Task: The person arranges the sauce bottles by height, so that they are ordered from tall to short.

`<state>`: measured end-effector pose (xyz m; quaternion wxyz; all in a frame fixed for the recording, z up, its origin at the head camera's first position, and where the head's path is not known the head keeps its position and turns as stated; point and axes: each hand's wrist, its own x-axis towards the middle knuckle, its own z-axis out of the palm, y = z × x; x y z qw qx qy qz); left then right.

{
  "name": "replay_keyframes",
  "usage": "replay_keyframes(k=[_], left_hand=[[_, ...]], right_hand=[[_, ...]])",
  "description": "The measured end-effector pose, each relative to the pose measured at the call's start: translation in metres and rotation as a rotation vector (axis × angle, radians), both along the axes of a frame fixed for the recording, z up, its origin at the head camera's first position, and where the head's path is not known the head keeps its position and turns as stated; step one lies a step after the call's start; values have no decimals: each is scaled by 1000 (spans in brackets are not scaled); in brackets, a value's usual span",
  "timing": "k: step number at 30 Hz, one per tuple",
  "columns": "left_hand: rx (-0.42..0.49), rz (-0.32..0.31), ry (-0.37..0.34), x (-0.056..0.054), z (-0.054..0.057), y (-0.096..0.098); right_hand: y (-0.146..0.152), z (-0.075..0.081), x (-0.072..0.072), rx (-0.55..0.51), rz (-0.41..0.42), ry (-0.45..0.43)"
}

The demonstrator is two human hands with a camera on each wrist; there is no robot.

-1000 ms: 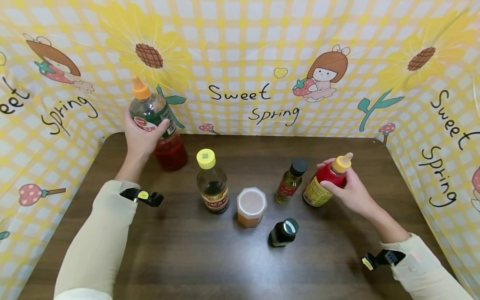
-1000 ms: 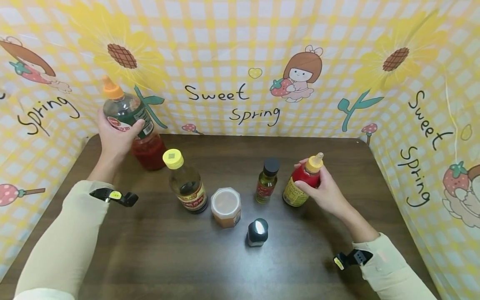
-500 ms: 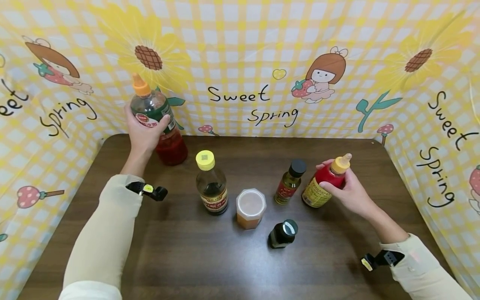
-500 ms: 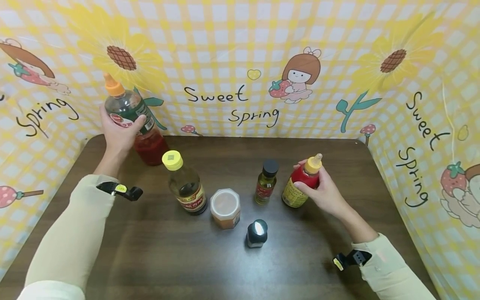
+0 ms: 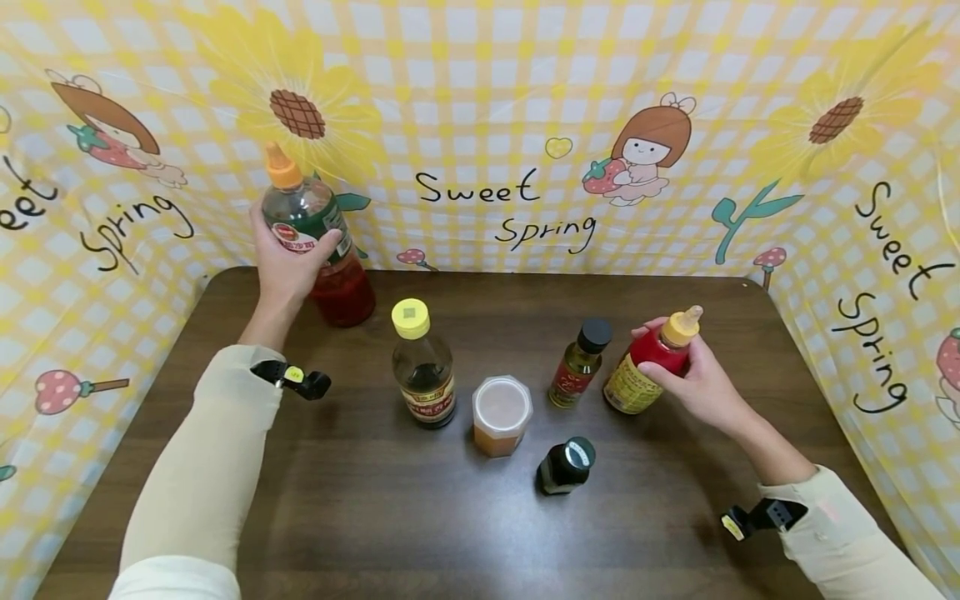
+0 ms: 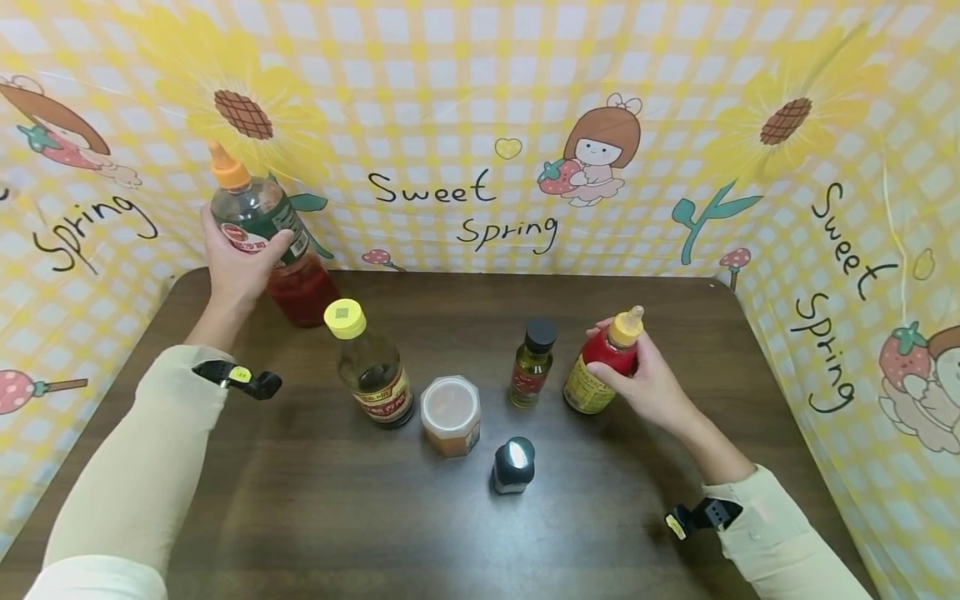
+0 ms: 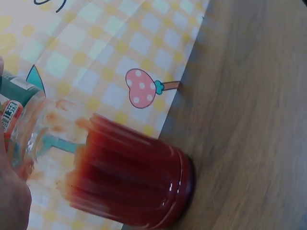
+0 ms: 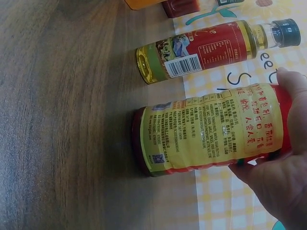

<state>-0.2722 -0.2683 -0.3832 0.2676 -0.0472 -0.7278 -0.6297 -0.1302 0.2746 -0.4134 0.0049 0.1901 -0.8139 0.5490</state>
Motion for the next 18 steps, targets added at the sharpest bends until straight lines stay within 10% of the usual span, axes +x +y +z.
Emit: replay_keyframes(k=[18], left_hand=[[-45, -92, -80, 26, 8, -3]], right_hand=[[1, -3, -2, -24, 5, 18]])
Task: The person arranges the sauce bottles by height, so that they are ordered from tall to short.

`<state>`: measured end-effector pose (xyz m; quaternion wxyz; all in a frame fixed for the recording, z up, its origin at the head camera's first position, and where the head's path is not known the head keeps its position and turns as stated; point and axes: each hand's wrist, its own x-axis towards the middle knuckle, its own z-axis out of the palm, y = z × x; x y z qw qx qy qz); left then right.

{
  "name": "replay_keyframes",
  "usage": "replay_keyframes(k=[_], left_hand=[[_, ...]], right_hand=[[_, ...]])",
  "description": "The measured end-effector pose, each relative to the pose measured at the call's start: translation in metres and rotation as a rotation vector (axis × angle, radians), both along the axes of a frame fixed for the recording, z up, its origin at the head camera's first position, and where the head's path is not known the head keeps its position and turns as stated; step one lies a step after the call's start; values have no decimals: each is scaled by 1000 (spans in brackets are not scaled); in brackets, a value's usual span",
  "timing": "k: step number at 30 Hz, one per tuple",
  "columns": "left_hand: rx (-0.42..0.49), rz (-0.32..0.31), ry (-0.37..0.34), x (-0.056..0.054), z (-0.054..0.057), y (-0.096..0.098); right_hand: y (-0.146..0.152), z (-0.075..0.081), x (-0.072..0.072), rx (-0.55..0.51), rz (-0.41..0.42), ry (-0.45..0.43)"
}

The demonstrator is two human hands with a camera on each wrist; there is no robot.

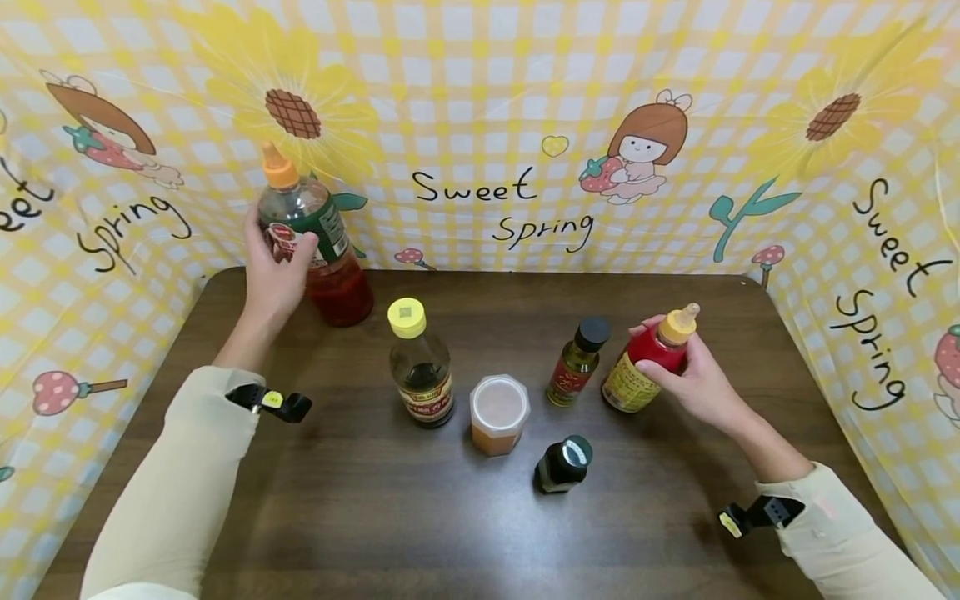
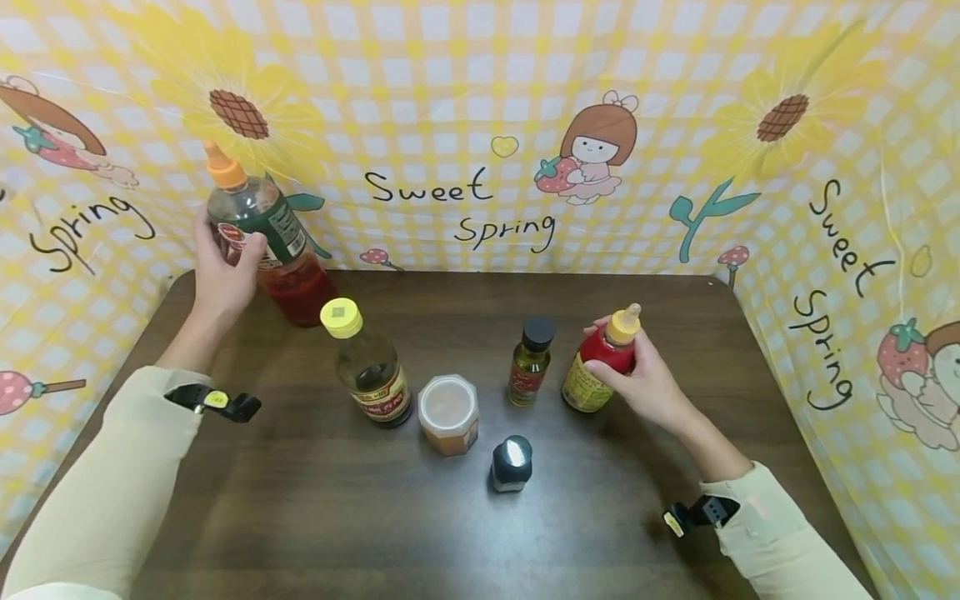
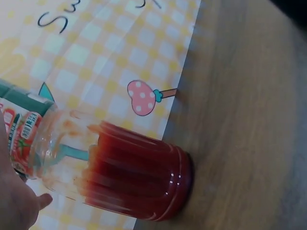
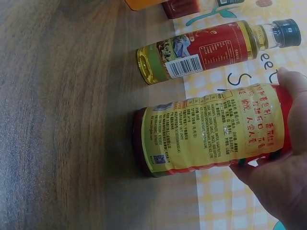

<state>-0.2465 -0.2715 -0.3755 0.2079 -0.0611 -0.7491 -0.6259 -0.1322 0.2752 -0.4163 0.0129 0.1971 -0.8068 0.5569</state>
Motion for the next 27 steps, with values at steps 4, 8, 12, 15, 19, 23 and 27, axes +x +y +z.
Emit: replay_keyframes(k=[4, 8, 12, 15, 19, 23, 27], left_hand=[[-91, 17, -36, 16, 1, -4], [-168, 7, -102, 35, 3, -10], [-241, -24, -125, 52, 4, -16], [-280, -50, -125, 62, 3, -20], [-322, -81, -129, 75, 3, -22], [-351, -113, -134, 90, 5, -18], [-370, -151, -99, 105, 6, -11]], right_hand=[[-1, 0, -1, -4, 3, 4], [-1, 0, 0, -2, 1, 1], [0, -1, 0, 5, -3, -4], [1, -1, 1, 12, -7, -3], [2, 1, 2, 26, -11, -1], [2, 1, 2, 36, -8, -1], [0, 1, 1, 32, -4, 1]])
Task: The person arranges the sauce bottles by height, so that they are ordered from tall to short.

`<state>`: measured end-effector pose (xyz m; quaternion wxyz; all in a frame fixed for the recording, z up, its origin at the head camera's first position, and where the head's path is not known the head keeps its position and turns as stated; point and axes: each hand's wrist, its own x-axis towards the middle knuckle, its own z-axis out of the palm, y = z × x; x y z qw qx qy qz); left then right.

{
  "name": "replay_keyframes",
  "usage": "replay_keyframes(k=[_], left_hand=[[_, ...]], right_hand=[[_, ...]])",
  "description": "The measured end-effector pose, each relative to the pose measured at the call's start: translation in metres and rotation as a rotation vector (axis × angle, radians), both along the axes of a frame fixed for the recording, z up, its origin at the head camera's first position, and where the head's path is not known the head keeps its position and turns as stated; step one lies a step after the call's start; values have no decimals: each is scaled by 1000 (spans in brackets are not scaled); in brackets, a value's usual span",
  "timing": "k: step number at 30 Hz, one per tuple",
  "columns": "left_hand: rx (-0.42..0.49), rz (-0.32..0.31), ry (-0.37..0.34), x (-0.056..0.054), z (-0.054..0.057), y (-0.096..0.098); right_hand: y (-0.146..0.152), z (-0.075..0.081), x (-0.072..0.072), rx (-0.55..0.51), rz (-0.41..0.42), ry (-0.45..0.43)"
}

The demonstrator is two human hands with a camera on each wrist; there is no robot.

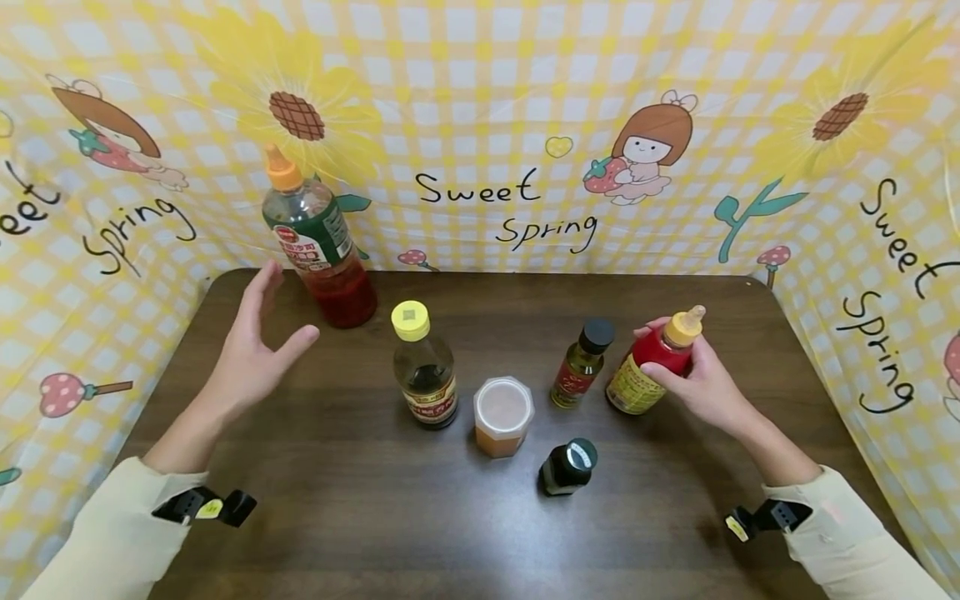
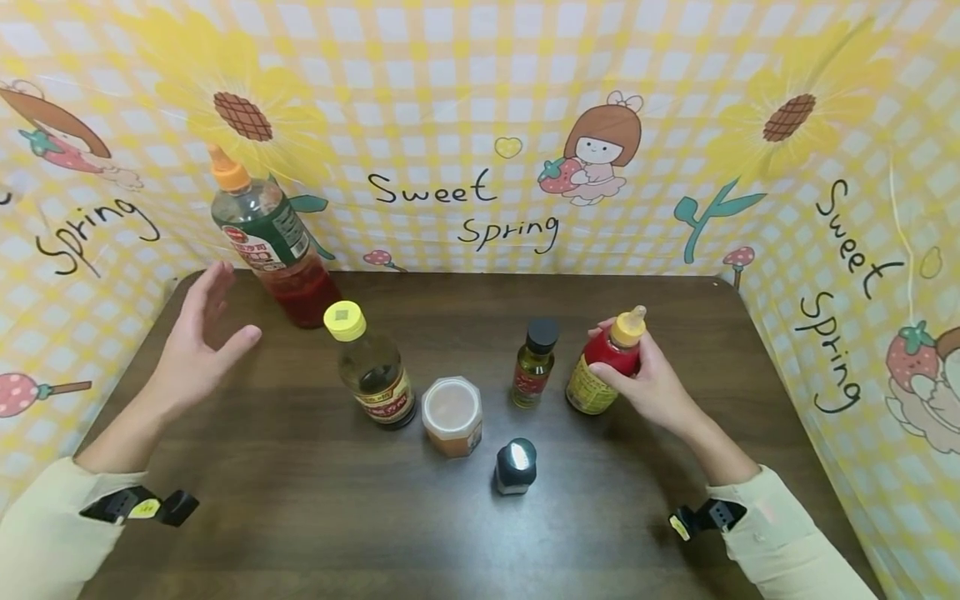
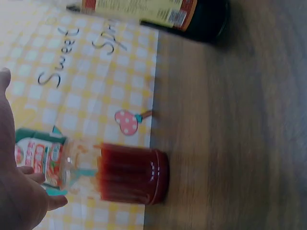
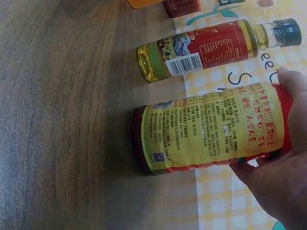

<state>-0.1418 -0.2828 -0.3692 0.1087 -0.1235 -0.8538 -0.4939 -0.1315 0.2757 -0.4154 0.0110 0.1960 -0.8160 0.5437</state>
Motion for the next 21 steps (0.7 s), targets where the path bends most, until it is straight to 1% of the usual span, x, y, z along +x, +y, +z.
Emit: replay_keyframes(k=[6, 8, 10, 12, 15, 21], left_hand=[[43, -118, 87, 18, 3, 15], [45, -164, 122, 23, 4, 21], [49, -223, 154, 26, 6, 26], [52, -281, 171, 28, 7, 31], [47, -350, 176, 29, 9, 39], [38, -417, 142, 28, 12, 56]], right_hand=[[-1, 0, 1, -7, 3, -3], [-1, 0, 1, -5, 2, -4], [-1, 0, 1, -4, 2, -6], [-1, 0, 1, -2, 2, -6], [-1, 0, 1, -3, 2, -8], [-1, 0, 1, -3, 2, -9]])
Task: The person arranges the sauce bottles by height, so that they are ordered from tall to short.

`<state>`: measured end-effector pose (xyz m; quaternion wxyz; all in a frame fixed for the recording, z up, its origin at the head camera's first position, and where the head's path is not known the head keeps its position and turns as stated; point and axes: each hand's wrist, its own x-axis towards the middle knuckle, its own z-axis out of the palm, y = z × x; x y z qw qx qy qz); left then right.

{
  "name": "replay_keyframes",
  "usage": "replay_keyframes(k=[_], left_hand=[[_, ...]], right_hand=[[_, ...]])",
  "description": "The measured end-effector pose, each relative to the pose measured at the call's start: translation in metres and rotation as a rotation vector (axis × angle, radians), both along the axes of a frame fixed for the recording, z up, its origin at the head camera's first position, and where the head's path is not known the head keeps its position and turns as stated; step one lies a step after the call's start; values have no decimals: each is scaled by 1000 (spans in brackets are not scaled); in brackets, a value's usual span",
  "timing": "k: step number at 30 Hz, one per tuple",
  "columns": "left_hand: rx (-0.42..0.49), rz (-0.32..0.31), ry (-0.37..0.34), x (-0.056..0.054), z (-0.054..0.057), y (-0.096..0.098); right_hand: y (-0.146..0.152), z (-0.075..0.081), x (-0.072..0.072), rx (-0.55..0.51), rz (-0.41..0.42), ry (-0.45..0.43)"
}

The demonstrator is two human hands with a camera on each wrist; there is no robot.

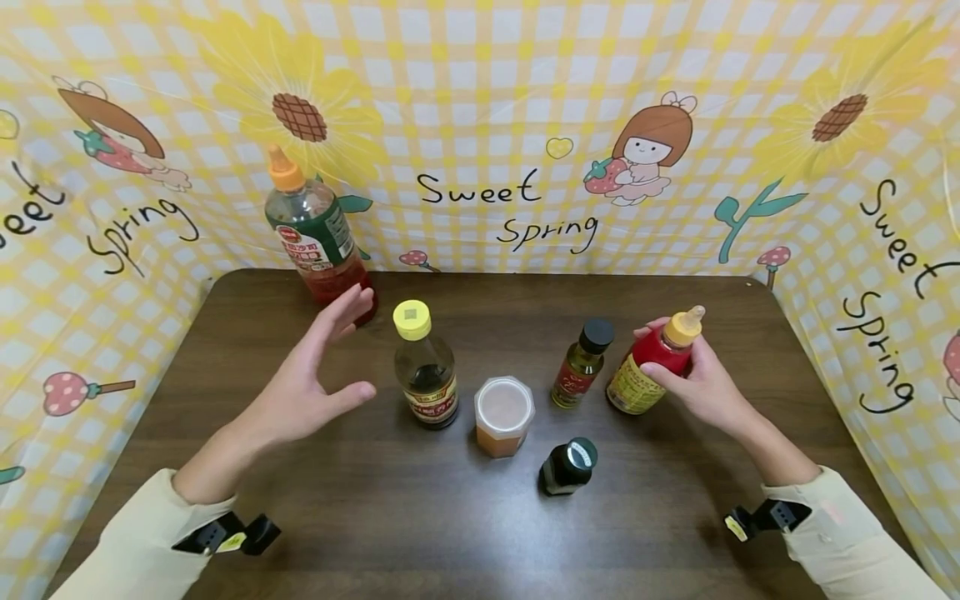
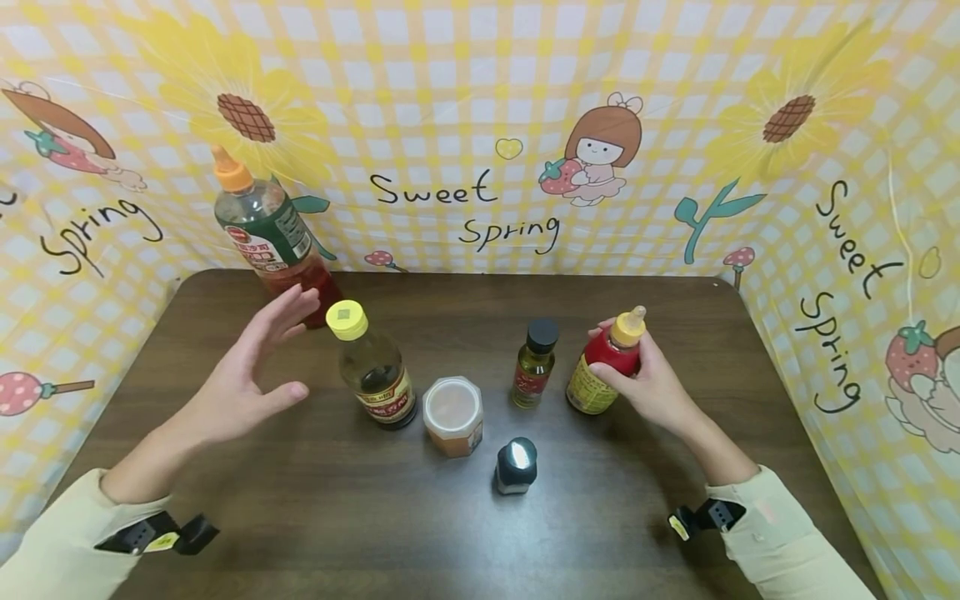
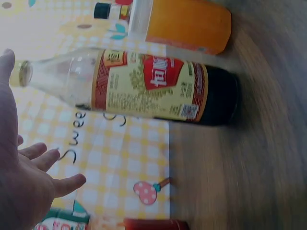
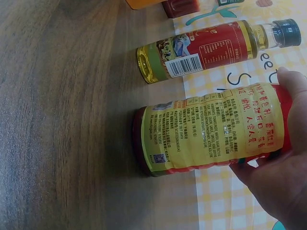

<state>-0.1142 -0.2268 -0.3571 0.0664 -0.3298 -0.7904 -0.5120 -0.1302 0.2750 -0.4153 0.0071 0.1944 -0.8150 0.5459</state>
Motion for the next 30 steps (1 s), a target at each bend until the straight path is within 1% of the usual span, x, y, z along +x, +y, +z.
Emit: replay_keyframes(k=[3, 8, 10, 14, 18, 23, 30], left_hand=[[-16, -20, -34, -3, 0, 9], [-18, -44, -75, -11, -4, 23], [-13, -50, -85, -15, -7, 29], [-11, -48, -129, -19, -13, 38], [20, -51, -171, -23, -18, 46], [64, -66, -184, -26, -24, 52], [97, -73, -191, -26, -32, 62]], right_hand=[[0, 0, 0, 4, -3, 2], [0, 0, 0, -7, -5, 5], [0, -1, 0, -11, -3, 5], [-1, -2, 0, -9, -1, 2], [-1, -2, 0, -14, 0, 0], [0, -2, 0, -12, -5, 6], [0, -1, 0, -7, -4, 4]])
